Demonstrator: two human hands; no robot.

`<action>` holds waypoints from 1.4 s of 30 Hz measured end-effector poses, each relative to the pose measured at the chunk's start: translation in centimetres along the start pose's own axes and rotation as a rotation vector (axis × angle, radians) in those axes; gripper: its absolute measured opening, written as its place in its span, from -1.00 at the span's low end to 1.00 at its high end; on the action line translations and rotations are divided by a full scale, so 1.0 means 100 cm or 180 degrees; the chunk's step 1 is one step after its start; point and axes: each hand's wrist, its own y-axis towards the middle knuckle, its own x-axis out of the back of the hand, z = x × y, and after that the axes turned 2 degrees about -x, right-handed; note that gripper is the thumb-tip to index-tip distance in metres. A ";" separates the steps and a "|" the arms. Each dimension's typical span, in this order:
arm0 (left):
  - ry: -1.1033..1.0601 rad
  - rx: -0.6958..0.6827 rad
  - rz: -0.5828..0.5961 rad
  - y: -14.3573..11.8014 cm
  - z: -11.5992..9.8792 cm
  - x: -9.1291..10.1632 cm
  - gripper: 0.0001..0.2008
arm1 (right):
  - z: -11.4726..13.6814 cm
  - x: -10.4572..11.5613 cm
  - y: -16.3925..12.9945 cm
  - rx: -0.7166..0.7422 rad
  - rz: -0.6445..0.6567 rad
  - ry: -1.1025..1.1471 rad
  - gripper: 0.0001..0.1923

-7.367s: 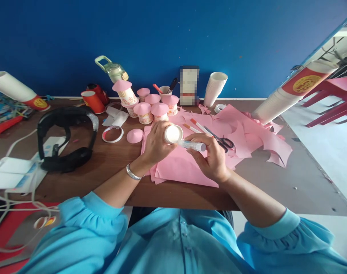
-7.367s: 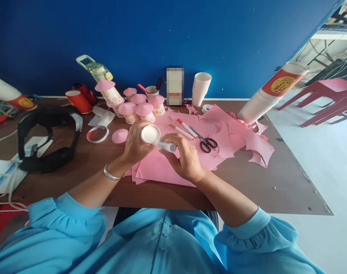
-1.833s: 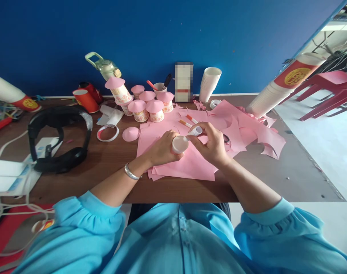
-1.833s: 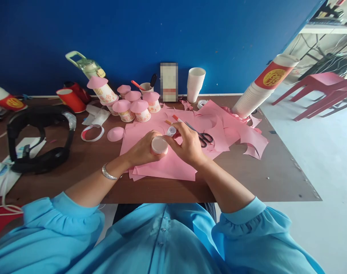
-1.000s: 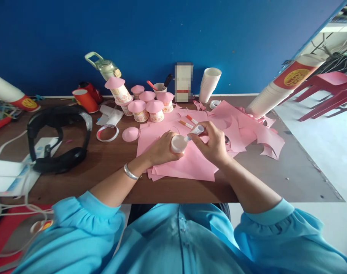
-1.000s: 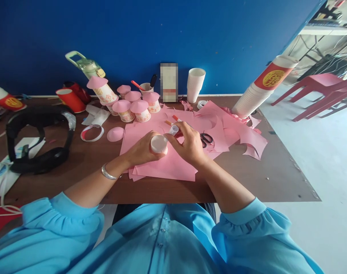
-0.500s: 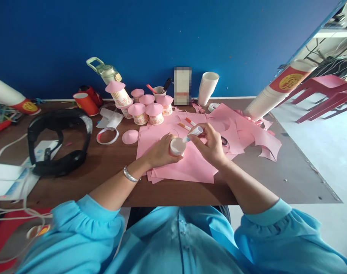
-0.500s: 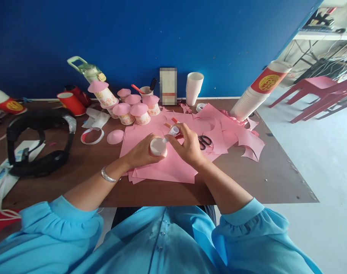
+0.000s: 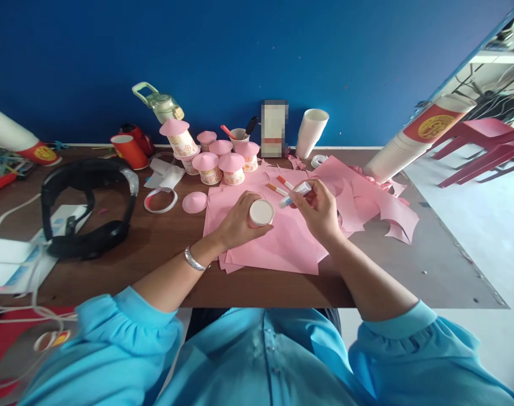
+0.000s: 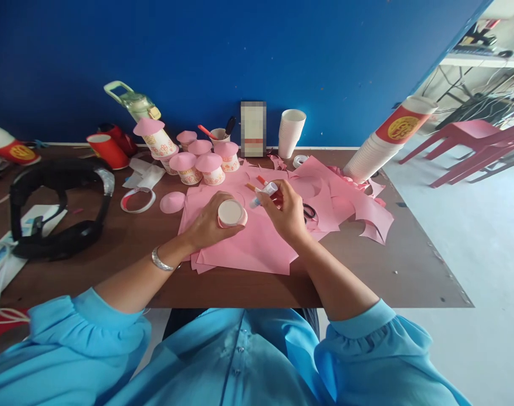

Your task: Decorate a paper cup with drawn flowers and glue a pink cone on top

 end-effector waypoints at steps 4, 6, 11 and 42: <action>-0.0046 -0.0271 -0.0449 -0.001 0.004 0.001 -0.46 | -0.002 0.000 0.002 -0.0207 0.0122 0.0604 -0.56; 0.0005 -0.0416 -0.0550 -0.001 0.006 0.001 -0.43 | -0.003 0.001 0.004 -0.0345 0.0118 0.0843 -0.53; 0.0202 -0.0733 -0.0722 -0.001 0.009 0.000 -0.39 | -0.004 0.000 0.006 -0.0683 0.0010 0.1453 -0.52; 0.0930 -0.0916 -0.0779 0.001 0.002 -0.002 -0.57 | 0.006 -0.002 -0.006 0.0422 -0.0085 0.0796 -0.69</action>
